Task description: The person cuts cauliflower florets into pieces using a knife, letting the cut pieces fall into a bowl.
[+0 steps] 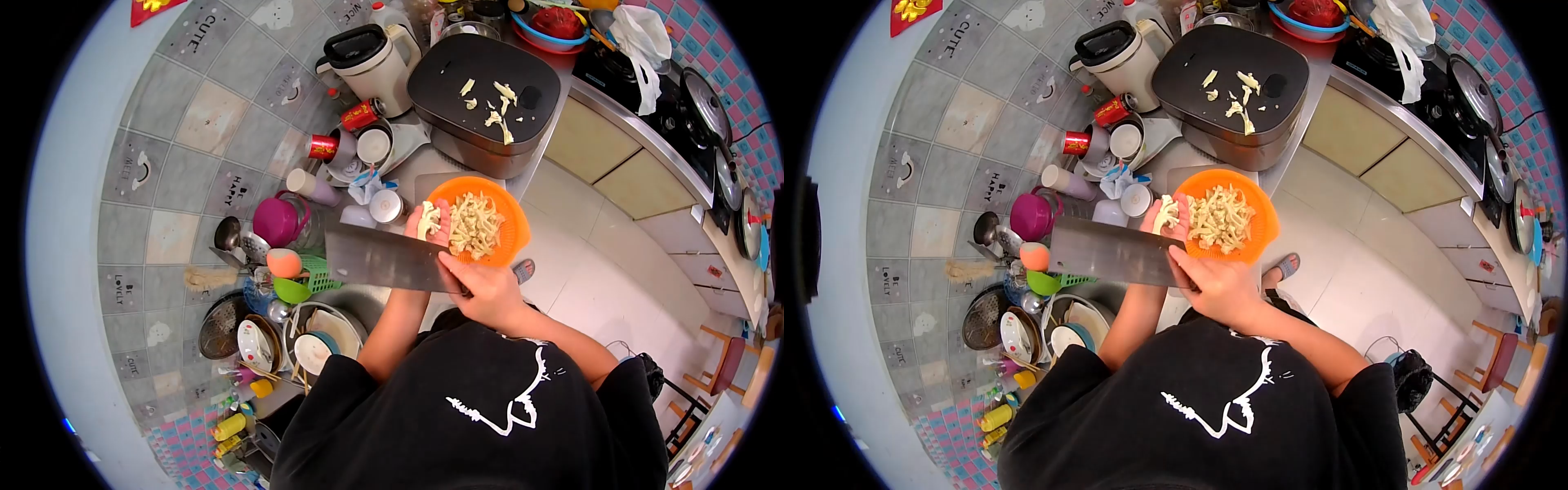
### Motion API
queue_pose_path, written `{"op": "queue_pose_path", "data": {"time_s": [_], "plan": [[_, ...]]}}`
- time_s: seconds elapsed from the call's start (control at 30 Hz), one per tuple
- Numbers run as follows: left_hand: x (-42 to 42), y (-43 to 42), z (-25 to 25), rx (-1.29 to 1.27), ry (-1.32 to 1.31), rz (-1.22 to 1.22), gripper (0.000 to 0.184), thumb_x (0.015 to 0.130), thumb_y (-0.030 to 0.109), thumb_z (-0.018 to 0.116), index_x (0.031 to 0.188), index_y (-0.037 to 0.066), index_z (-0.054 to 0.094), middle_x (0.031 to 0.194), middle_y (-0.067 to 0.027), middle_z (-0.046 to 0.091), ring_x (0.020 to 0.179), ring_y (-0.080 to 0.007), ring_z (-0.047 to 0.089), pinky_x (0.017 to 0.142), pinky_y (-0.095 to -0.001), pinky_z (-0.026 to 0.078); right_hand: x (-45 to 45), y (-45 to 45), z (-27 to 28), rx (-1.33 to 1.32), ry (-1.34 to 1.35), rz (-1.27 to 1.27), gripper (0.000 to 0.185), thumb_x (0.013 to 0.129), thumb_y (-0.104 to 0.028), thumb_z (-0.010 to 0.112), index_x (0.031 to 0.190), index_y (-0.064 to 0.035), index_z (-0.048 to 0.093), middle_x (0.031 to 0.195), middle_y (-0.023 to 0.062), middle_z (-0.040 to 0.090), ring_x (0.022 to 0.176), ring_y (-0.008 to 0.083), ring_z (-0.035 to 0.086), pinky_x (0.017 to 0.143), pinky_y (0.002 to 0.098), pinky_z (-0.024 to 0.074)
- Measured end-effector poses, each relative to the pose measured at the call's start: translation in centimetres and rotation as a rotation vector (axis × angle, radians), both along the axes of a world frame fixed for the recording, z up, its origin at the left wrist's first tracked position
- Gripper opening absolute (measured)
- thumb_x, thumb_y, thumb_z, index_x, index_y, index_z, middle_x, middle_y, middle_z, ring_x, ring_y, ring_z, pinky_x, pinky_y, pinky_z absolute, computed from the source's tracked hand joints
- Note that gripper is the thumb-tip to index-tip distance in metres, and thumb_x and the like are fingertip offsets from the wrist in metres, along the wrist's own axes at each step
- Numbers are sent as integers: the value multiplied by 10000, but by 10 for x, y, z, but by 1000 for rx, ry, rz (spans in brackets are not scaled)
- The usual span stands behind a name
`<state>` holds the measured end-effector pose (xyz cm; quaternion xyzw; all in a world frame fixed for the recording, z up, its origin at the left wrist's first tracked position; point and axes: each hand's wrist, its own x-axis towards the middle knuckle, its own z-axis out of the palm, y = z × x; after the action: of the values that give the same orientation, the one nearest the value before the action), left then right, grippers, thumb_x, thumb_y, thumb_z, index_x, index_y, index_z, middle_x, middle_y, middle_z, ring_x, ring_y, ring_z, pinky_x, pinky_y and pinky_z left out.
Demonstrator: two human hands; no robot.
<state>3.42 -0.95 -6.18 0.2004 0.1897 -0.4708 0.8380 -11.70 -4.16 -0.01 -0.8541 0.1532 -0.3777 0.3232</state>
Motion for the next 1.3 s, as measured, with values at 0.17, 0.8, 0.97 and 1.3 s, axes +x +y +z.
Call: {"op": "queue_pose_path", "data": {"time_s": [0.17, 0.8, 0.97, 1.3], "plan": [[-3, -5, 15, -1, -52, 85, 156, 844, 79, 563, 928, -41, 512, 917, -168, 567, 882, -258, 574, 802, -322, 525, 1, 4, 1, -124, 48, -31, 325, 709, -98, 673, 1027, -66, 615, 506, 28, 482, 405, 171, 505, 401, 306, 422], [-13, -3, 1, 89, -279, 134, 237, 879, 147, 532, 1038, -16, 468, 920, -123, 530, 904, -203, 541, 860, -308, 477, 1, 2, -3, -17, 235, -66, 418, 683, -117, 667, 1091, -84, 583, 590, 66, 545, 502, 226, 562, 467, 344, 469], [-17, 0, 3, 101, -375, 121, 277, 897, 174, 507, 1091, -12, 438, 1003, -142, 508, 948, -225, 535, 892, -318, 461, -3, -1, 3, 84, 262, 1, 454, 671, -107, 661, 1114, -84, 566, 656, 88, 586, 569, 261, 589, 521, 370, 485], [-26, -5, 17, 299, -419, 189, 302, 897, 168, 508, 1086, -53, 426, 999, -181, 521, 933, -263, 555, 873, -337, 485, 0, -4, 8, 177, 339, -1, 474, 684, -117, 654, 1144, -83, 544, 721, 121, 623, 633, 299, 611, 572, 395, 497]]}}
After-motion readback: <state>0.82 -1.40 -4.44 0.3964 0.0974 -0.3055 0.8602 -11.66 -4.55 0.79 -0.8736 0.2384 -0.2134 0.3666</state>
